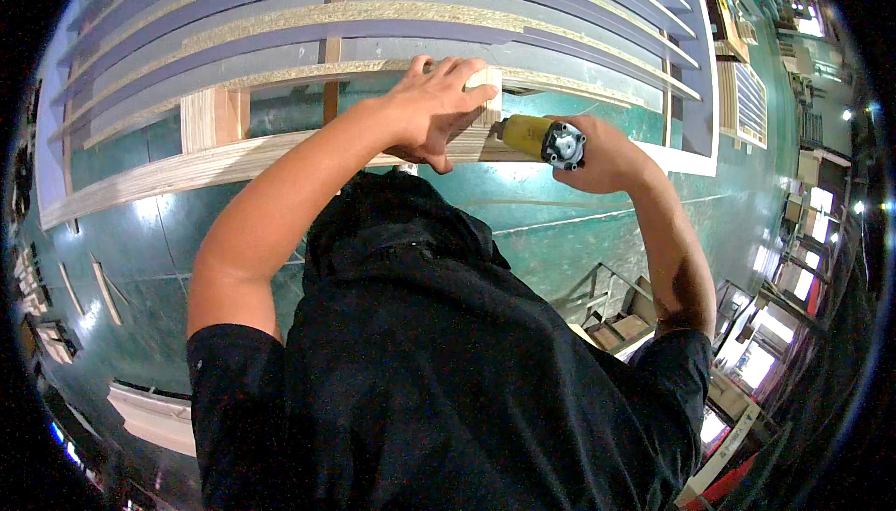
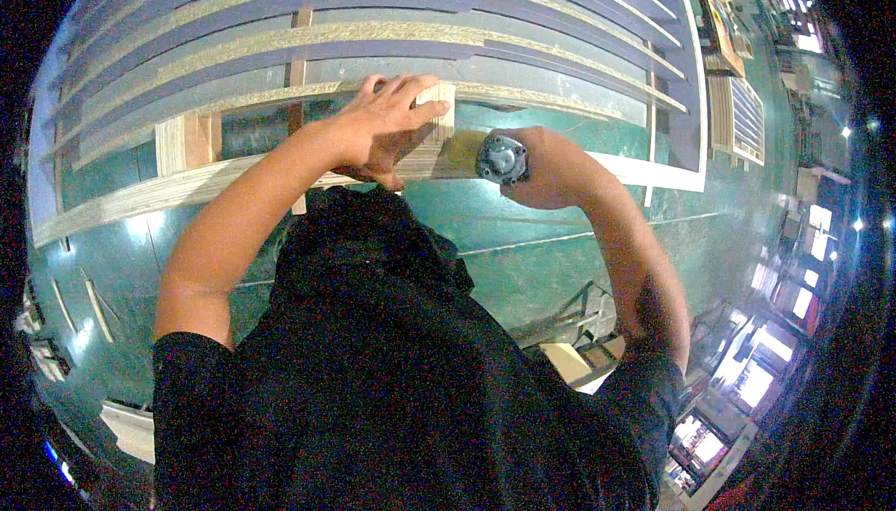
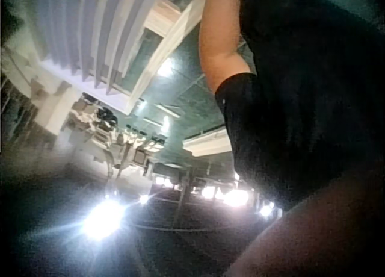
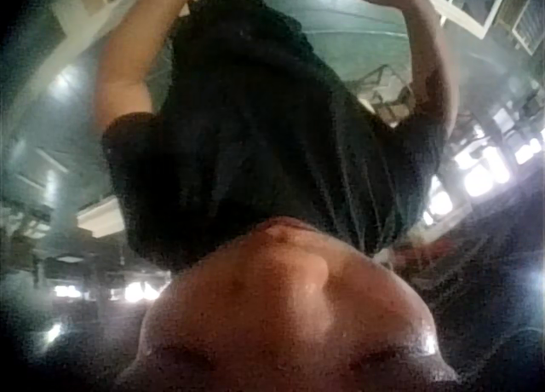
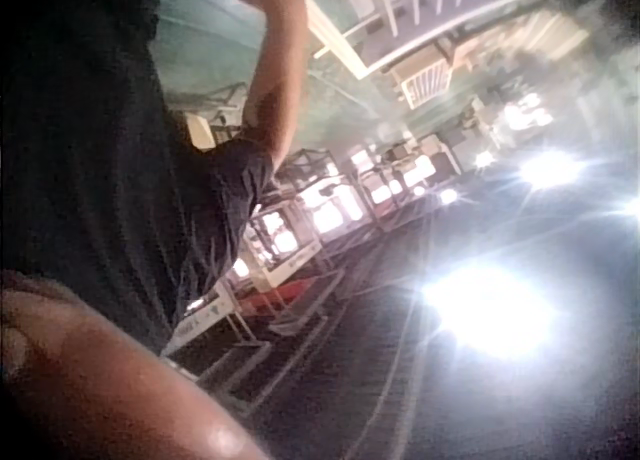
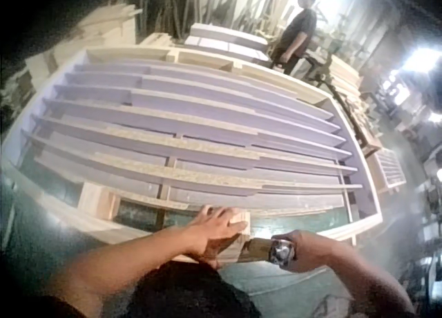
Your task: The person assembles a wooden frame structure by positioning slats and using a pneumatic nail gun to fasten them. They repeatedly pick up wooden pieces, align them with the frame, and secure them with nails. The person also flips the frame to work on different sides and retrieves additional materials from the floor.
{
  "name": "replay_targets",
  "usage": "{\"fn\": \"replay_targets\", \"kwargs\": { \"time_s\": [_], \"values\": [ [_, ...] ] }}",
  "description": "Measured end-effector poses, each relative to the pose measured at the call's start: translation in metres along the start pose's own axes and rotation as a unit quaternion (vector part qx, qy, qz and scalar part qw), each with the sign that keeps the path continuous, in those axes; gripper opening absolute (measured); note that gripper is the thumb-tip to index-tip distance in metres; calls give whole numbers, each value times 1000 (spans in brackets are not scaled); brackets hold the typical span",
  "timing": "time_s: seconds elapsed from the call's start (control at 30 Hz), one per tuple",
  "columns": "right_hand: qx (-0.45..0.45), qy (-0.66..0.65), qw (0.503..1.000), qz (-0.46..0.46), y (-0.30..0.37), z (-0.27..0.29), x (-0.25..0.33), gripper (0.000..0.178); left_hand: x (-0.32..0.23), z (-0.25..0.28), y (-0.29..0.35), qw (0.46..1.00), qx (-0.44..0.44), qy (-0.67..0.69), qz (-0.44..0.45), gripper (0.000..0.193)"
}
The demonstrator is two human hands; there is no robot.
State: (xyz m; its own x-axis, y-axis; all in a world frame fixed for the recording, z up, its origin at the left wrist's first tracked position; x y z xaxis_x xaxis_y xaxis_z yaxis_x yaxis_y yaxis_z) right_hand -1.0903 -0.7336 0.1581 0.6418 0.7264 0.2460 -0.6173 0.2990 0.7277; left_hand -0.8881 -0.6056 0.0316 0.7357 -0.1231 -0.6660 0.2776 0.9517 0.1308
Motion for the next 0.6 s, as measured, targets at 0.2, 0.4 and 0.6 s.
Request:
{"fn": "replay_targets", "kwargs": {
  "time_s": [0.2,0.4,0.6],
  "values": [
    [-55,-130,990,27,41,-93,-56,60,0,-1,0,1000,-11,-6,-11,128],
    [-64,-376,889,-253,62,-321,-78,51,-2,15,-7,1000,21,-21,4,108],
    [-115,-675,603,-409,130,-547,5,18,-25,25,-42,998,33,-46,15,68]
  ]
}}
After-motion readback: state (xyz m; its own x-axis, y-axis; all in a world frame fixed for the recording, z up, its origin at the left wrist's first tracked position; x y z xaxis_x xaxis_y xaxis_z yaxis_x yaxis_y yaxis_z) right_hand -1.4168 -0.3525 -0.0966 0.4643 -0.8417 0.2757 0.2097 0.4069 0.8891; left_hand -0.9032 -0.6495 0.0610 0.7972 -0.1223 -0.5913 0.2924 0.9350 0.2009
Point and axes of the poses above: each hand's wrist, its own y-axis away from the middle knuckle, its own z-axis out of the back of the hand, x = y × z, the point moved 1 cm from there along -y, towards the middle knuckle, and after that the axes turned 11 degrees about y, right-handed, at the moved point
